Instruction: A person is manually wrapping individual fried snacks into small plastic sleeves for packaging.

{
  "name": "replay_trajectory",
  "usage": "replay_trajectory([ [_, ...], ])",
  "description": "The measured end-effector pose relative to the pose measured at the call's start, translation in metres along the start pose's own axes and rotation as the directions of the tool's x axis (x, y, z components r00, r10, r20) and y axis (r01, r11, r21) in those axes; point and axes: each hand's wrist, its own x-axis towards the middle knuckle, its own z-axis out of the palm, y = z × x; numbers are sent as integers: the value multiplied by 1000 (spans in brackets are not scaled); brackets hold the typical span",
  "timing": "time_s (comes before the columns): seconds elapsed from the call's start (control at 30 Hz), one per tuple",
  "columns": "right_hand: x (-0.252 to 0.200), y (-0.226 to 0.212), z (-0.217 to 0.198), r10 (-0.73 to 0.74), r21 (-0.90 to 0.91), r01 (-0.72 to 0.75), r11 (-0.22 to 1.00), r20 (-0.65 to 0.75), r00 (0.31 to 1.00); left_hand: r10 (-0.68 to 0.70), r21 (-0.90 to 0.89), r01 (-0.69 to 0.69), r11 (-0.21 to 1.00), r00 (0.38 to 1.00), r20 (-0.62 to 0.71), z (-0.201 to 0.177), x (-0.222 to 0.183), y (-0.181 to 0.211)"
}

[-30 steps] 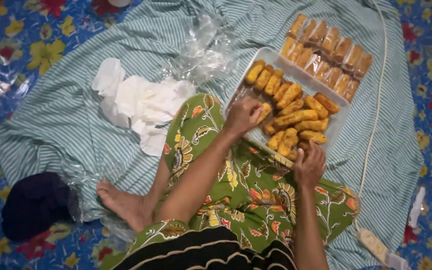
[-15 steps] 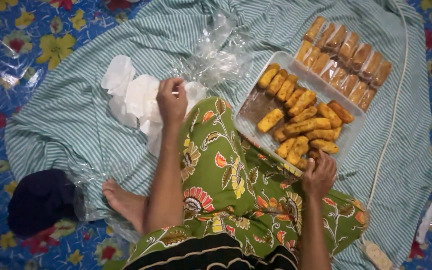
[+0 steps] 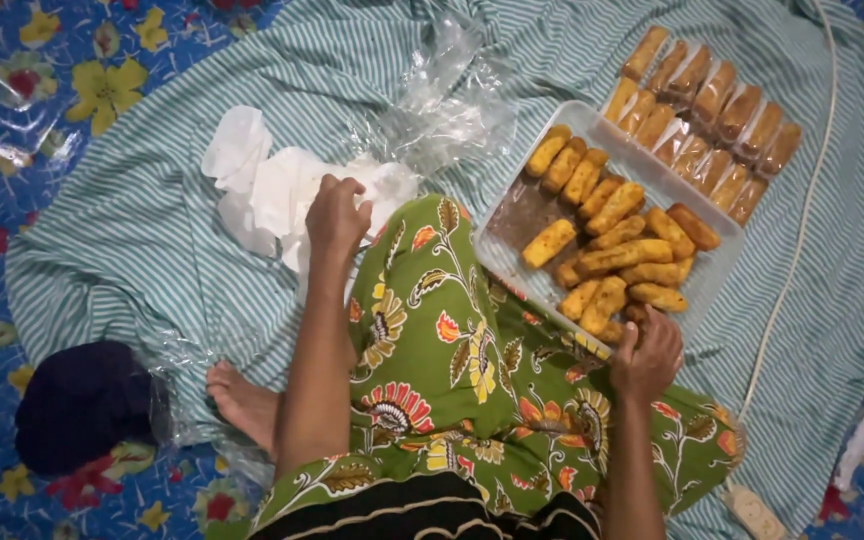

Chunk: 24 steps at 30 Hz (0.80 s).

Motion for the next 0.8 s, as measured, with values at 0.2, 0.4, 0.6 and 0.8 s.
replay_trajectory([
  [0.2,-1,5,5,-19,5,19,1000,-21,1000,7,11,-8,1000,999,50,11,15,2],
  [0.4,1,3,1,-35,-24,34,999,-34,999,-34,54,27,998,991,129,13,30,2],
  [0.6,1,5,4,14,-10,-14,1000,-3,1000,-106,40,102,994,987,118,25,31,3],
  [0.8,0,2,1,20,12,-19,1000,-16,1000,-153,13,153,988,988,-20,14,20,12],
])
